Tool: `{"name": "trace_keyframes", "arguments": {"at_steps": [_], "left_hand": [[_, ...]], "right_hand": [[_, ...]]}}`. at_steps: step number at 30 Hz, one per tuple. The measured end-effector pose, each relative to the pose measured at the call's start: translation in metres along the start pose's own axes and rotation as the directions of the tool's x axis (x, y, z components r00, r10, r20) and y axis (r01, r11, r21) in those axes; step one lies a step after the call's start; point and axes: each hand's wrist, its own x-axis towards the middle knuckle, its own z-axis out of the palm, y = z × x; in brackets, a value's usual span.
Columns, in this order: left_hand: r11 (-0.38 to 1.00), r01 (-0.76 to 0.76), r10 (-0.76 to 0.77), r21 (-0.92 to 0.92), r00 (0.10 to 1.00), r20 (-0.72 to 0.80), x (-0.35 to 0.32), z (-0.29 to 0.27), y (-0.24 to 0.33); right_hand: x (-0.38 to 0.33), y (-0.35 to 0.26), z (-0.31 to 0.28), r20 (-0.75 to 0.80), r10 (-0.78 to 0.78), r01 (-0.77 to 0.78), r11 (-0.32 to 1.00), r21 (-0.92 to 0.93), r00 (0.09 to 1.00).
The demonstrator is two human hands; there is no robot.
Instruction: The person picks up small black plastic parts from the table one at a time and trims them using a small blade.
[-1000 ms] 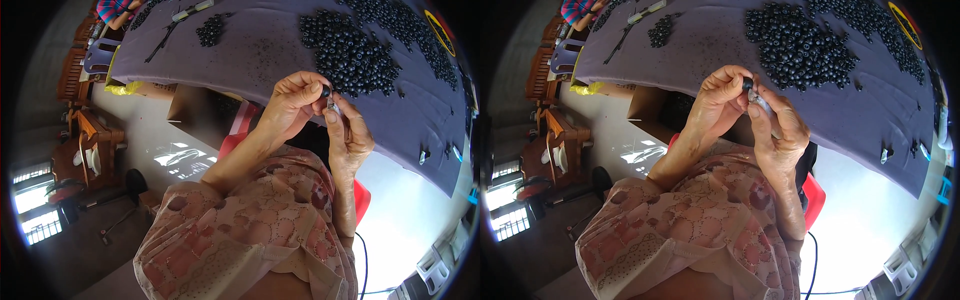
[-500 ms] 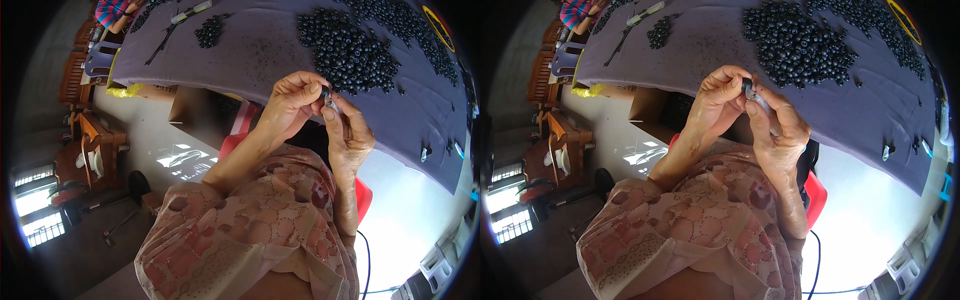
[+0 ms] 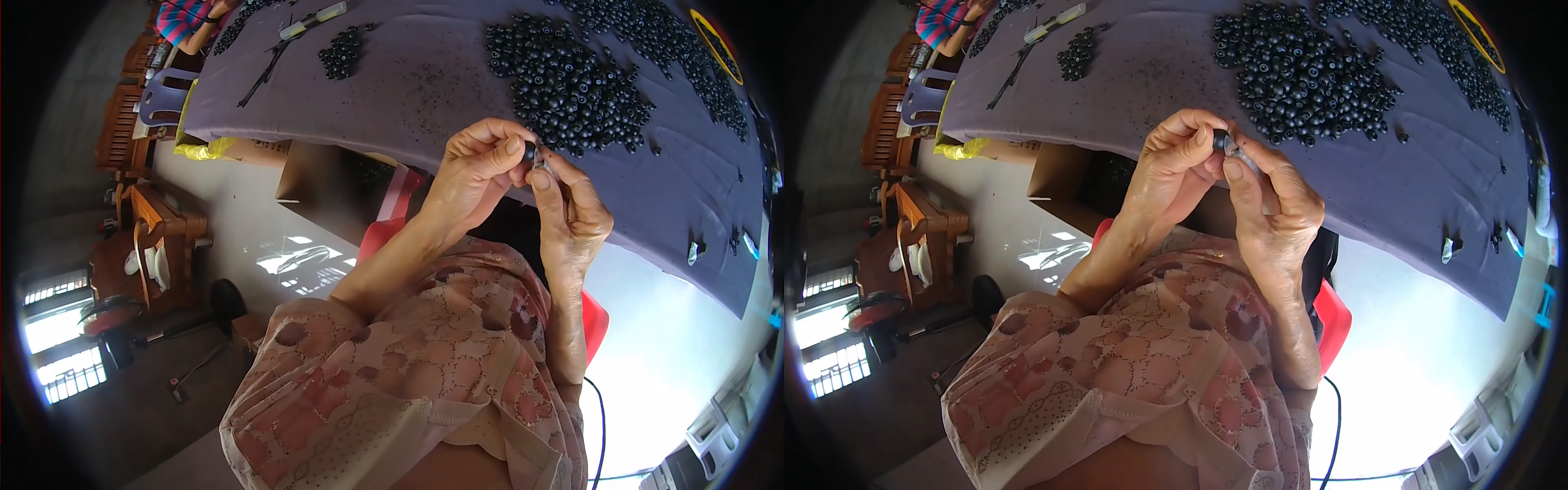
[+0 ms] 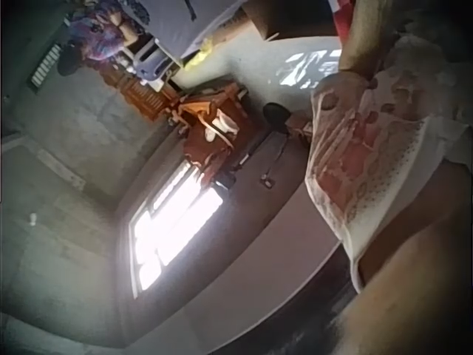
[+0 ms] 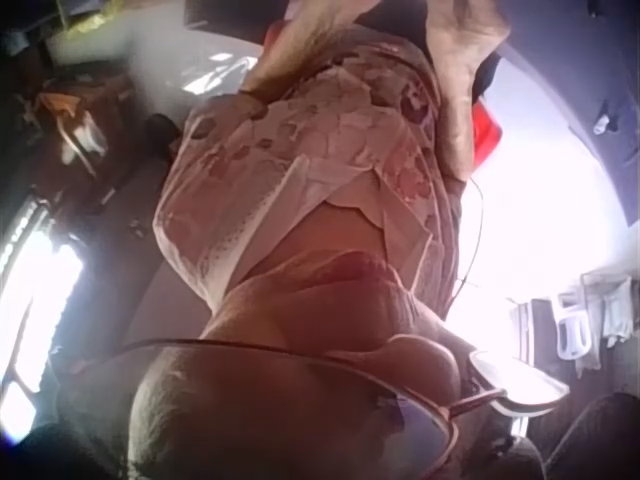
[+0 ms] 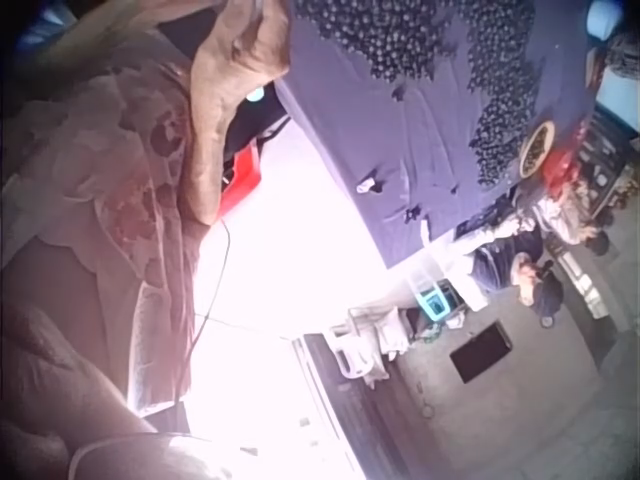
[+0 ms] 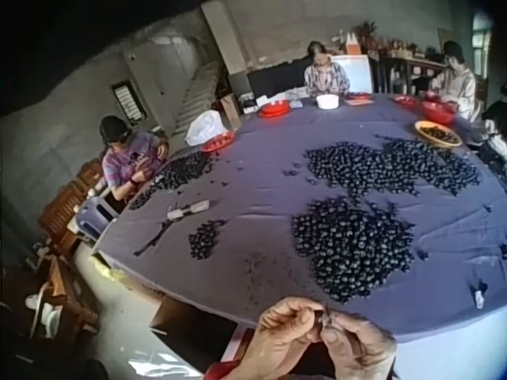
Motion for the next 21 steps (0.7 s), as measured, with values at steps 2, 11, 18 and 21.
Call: {"name": "trace_keyframes", "arguments": {"at_steps": [2, 11, 18, 21], "left_hand": [[1.000, -0.004, 0.004, 0.001, 1.000, 0.002, -0.001, 0.000, 0.003], [0.205, -0.202, 0.546, 0.958, 0.836, 0.059, 0.038, -0.123, 0.079], [-0.651, -0.086, 0.473, 0.754, 0.732, 0.491, 0.090, -0.196, 0.142], [-0.735, -0.020, 0.452, 0.678, 0.731, 0.511, 0.110, -0.190, 0.143]], "right_hand": [[-0.001, 0.005, 0.004, -0.018, 0.001, 0.000, 0.999, 0.044, 1.000], [0.007, 0.039, -0.012, -0.085, 0.297, -0.283, 0.947, 0.151, 0.951], [0.007, 0.063, -0.014, -0.048, 0.341, -0.329, 0.930, 0.163, 0.939], [0.011, 0.062, -0.012, -0.061, 0.344, -0.333, 0.931, 0.148, 0.937]]}}
